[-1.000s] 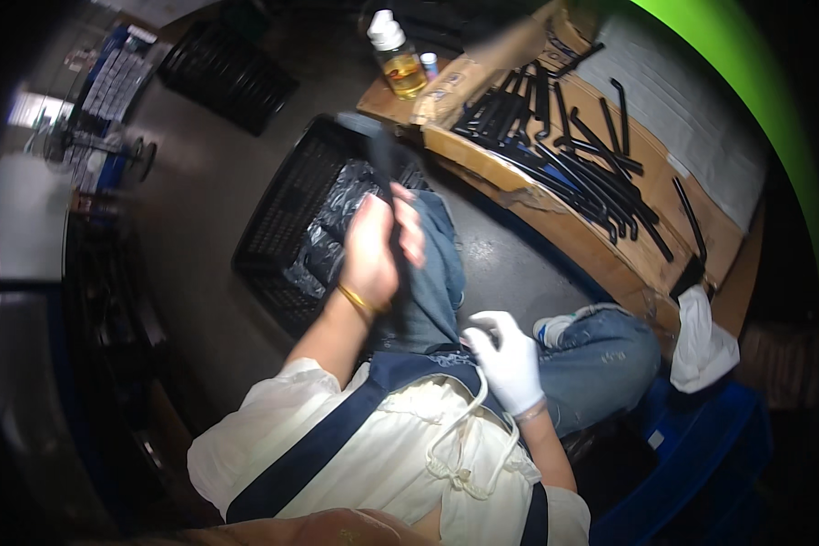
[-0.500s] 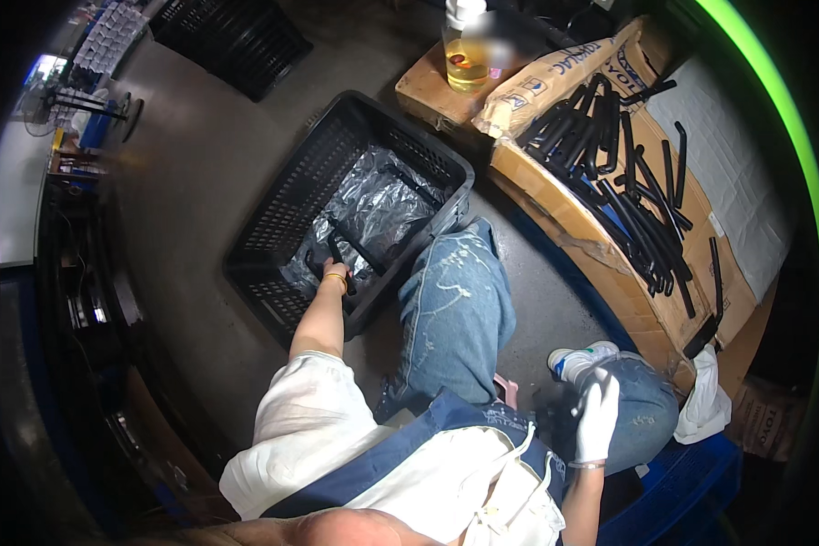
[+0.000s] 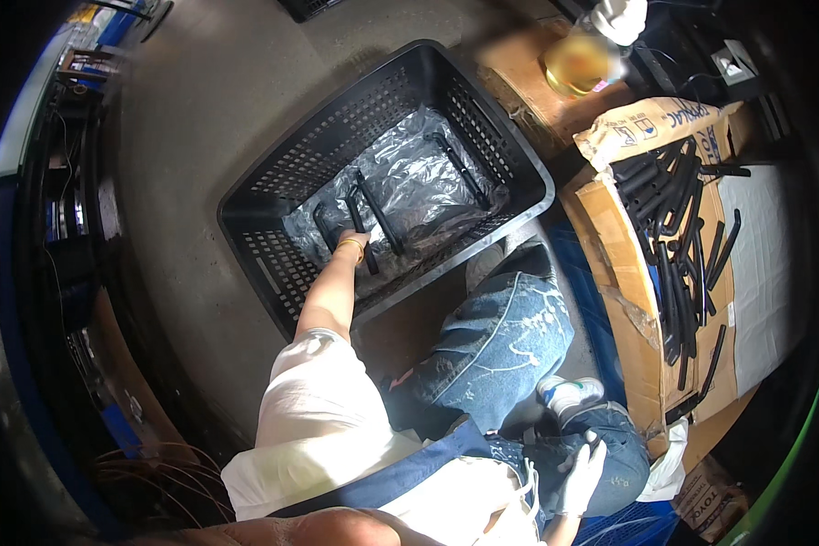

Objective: The person is assembling black plastic L-shaped components and placing them into a bin.

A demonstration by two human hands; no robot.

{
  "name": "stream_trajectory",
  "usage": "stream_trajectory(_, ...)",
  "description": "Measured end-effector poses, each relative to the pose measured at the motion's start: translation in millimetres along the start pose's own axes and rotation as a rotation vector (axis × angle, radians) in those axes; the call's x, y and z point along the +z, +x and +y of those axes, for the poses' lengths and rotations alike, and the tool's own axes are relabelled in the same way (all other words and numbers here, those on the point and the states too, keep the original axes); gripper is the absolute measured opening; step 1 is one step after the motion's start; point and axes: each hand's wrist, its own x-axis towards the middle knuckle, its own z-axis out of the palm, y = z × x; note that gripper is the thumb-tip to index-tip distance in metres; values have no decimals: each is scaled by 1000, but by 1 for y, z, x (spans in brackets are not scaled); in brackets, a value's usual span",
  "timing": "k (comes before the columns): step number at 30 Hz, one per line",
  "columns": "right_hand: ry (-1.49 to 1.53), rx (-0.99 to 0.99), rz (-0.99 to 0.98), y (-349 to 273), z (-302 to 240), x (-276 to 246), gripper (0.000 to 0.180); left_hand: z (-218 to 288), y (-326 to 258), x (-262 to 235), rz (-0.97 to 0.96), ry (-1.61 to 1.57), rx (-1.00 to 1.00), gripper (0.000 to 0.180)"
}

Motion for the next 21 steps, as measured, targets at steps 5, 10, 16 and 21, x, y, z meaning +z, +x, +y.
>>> stream_trajectory(5, 4, 29, -30, 0, -9, 3, 29, -17, 26, 17, -111, 26, -111, 36)
stream_trajectory(10, 11, 54, -25, 2, -15, 8, 30, -29, 22, 18, -319, 98, -64, 49)
stream_trajectory(16, -65, 24, -26, 4, -21, 11, 29, 28, -45, -9, 212, 532, 385, 49)
stream_trajectory(21, -118, 51, -16, 6, -24, 11, 29, 61, -47, 11, -25, 572, 207, 48)
